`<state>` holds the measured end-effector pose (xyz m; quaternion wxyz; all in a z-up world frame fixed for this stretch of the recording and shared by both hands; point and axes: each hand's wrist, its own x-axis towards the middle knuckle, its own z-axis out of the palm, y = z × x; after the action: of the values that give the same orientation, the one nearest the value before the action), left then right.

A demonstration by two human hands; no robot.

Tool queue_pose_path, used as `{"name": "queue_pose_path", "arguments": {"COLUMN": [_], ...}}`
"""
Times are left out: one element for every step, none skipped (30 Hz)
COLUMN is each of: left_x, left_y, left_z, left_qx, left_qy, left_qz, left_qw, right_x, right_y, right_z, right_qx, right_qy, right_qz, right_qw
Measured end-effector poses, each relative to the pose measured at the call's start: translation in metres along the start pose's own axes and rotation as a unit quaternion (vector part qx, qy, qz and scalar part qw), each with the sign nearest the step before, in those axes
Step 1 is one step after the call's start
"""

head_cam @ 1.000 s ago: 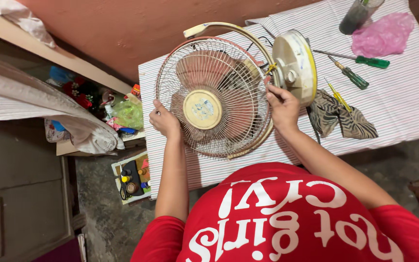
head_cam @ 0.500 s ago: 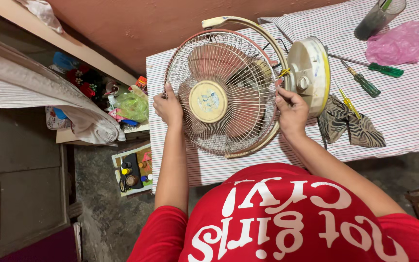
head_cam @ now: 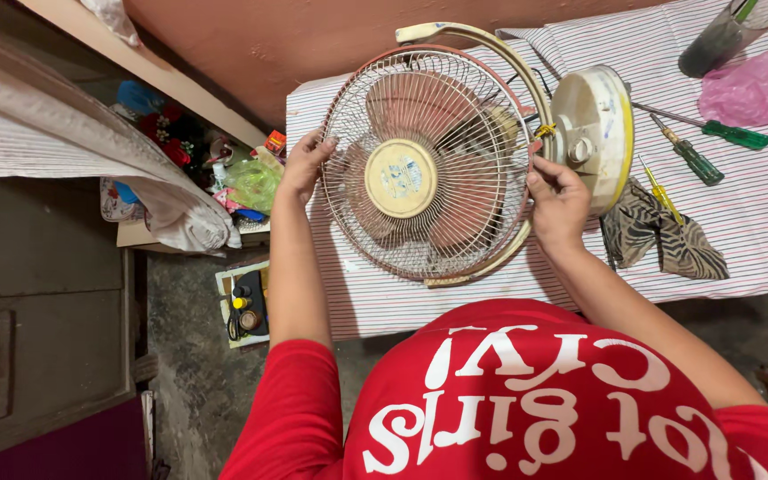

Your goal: The person assembles a table fan by attaching the front wire cage to the fan head. They align the cage, secure it with a yellow zip tie, and repeatedly adjust the cage to ensure it is properly fitted.

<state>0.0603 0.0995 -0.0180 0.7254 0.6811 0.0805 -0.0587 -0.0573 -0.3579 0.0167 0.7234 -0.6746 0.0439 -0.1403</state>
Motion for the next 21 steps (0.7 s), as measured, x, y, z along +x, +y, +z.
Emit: {"name": "queue_pose_path", "arguments": {"left_x": [0.003,0.005,0.007,0.007,0.006,0.007,0.008,0.009,0.009,0.010,0.011,0.011,0.009,0.009,0.009,0.008,0.007,0.006,0.006,0.006,0.005], "left_y": [-0.001,-0.003,-0.006,-0.009,-0.014,-0.017,-0.018,-0.019,-0.019,-0.017,-0.013,-0.009,-0.005,0.000,0.006,0.011,0.016,0.020,0.024,0.026,0.028], "left_z": [-0.002,-0.002,-0.002,-0.002,0.001,0.004,0.006,0.008,0.011,0.014,0.017,0.020,0.022,0.025,0.027,0.030,0.032,0.034,0.036,0.039,0.041], "left_qx": [-0.011,-0.022,-0.034,-0.046,-0.057,-0.069,-0.070,-0.072,-0.074,-0.066,-0.058,-0.050,-0.032,-0.014,0.004,0.026,0.047,0.068,0.072,0.076,0.079], "left_qy": [-0.008,-0.017,-0.027,-0.015,-0.003,0.009,0.021,0.032,0.044,0.053,0.063,0.072,0.082,0.092,0.101,0.104,0.107,0.110,0.121,0.131,0.142], "left_qz": [0.002,0.004,0.006,0.004,0.001,-0.001,-0.002,-0.002,-0.003,0.000,0.003,0.006,0.003,0.000,-0.003,-0.017,-0.032,-0.046,-0.051,-0.055,-0.060], "left_qw": [1.000,1.000,0.999,0.999,0.998,0.998,0.997,0.997,0.996,0.996,0.996,0.996,0.996,0.996,0.995,0.994,0.993,0.990,0.989,0.987,0.985], "right_x": [0.000,-0.001,-0.001,-0.002,-0.003,-0.004,-0.004,-0.004,-0.005,-0.006,-0.007,-0.008,-0.009,-0.010,-0.010,-0.008,-0.004,0.002,0.009,0.017,0.025], "right_y": [-0.001,-0.002,-0.004,-0.007,-0.010,-0.014,-0.018,-0.022,-0.027,-0.031,-0.036,-0.040,-0.044,-0.047,-0.050,-0.053,-0.055,-0.057,-0.058,-0.060,-0.060], "right_z": [0.001,0.002,0.002,0.003,0.003,0.004,0.004,0.005,0.005,0.006,0.007,0.011,0.015,0.020,0.023,0.023,0.024,0.025,0.025,0.023,0.022], "right_qx": [0.004,0.007,0.010,0.025,0.040,0.055,0.033,0.010,-0.013,-0.058,-0.103,-0.148,-0.211,-0.273,-0.334,-0.346,-0.358,-0.369,-0.372,-0.374,-0.377], "right_qy": [0.000,0.002,0.003,-0.004,-0.011,-0.018,-0.029,-0.041,-0.053,-0.064,-0.075,-0.086,-0.093,-0.098,-0.103,-0.103,-0.103,-0.104,-0.112,-0.120,-0.127], "right_qz": [0.005,0.009,0.013,0.008,0.003,-0.002,-0.010,-0.018,-0.025,-0.037,-0.050,-0.062,-0.069,-0.076,-0.083,-0.088,-0.094,-0.099,-0.097,-0.094,-0.091], "right_qw": [1.000,1.000,1.000,1.000,0.999,0.998,0.999,0.999,0.998,0.996,0.991,0.983,0.971,0.954,0.933,0.929,0.923,0.918,0.917,0.915,0.913]}}
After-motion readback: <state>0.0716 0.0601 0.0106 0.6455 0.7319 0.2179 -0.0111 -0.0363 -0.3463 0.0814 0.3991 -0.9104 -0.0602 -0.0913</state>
